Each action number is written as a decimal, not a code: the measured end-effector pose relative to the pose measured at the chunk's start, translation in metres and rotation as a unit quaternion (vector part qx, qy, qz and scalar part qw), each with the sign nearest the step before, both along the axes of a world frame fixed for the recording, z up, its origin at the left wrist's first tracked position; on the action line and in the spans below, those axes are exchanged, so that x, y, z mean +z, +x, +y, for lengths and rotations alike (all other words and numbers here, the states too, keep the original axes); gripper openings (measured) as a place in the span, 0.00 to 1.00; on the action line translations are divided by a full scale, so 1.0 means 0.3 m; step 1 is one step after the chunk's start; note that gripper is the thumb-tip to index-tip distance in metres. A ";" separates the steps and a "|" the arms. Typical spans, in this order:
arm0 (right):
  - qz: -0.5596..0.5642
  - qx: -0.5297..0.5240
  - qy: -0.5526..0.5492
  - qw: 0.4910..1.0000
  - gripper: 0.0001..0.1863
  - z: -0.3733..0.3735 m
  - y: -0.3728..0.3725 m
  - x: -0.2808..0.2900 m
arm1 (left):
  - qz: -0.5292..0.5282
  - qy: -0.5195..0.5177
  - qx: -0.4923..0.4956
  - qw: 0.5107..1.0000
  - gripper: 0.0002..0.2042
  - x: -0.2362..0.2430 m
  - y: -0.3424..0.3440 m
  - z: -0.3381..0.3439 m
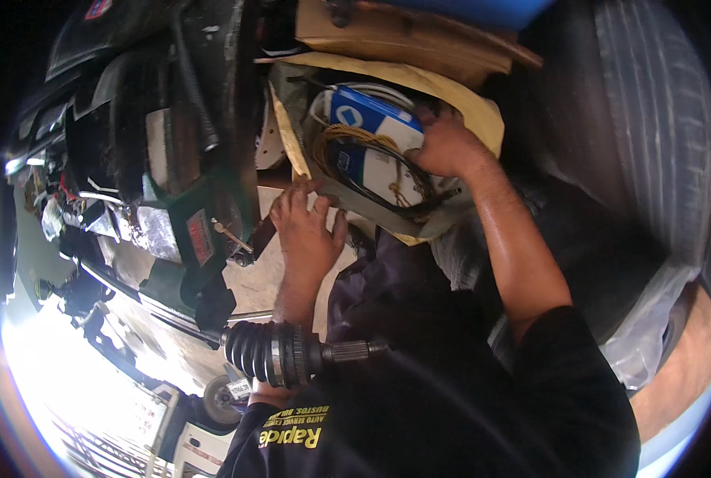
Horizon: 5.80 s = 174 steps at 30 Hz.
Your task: The person secures a driveshaft in a bench vise and uses a hammer and screwdriver to remove the old CV boot. They then install a new CV boot, secure it with clamps, and apply grease to the joint.
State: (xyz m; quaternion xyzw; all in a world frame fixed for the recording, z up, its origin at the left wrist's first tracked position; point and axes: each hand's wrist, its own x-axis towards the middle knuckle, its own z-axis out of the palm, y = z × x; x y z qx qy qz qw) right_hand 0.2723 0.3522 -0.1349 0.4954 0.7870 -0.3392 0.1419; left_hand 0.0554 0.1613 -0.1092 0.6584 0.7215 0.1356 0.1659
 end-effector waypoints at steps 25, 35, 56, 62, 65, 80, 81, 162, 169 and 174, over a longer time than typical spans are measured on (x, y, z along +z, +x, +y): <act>0.200 0.044 -0.152 0.967 0.24 -0.269 0.065 0.252 | 0.050 -0.078 -0.160 0.983 0.28 -0.012 0.077 0.059; 0.040 -0.096 0.032 0.994 0.35 0.166 0.210 -0.211 | 0.015 -0.053 -0.176 0.983 0.37 -0.006 0.076 0.111; 0.132 -0.212 0.091 0.964 0.19 -0.107 0.182 -0.325 | 0.014 -0.104 -0.216 0.971 0.32 0.023 0.111 -0.121; 0.121 -0.158 -0.009 0.980 0.21 -0.348 0.195 -0.145 | -0.017 -0.110 -0.207 0.972 0.38 -0.012 0.173 -0.202; 0.125 -0.133 0.041 0.982 0.19 -0.365 0.182 -0.115 | -0.019 -0.117 -0.213 0.970 0.35 -0.031 0.158 -0.220; 0.072 -0.104 -0.060 0.990 0.13 -0.389 0.150 -0.057 | -0.070 -0.188 -0.225 0.954 0.30 -0.007 0.110 -0.266; 0.069 -0.102 -0.069 0.990 0.14 -0.385 0.151 -0.056 | -0.071 -0.194 -0.223 0.953 0.30 -0.005 0.110 -0.263; 0.153 -0.132 0.319 0.926 0.09 -1.357 -0.695 0.995 | -0.372 -0.430 0.579 0.585 0.13 -0.485 -1.429 -3.105; 0.171 -0.190 0.250 0.934 0.09 -1.331 -0.773 0.992 | -0.475 -0.205 0.497 0.697 0.14 -0.584 -1.715 -2.366; 0.194 -0.222 0.302 0.906 0.09 -1.153 -0.801 0.965 | -0.361 -0.151 0.408 0.825 0.15 -0.505 -1.871 -1.969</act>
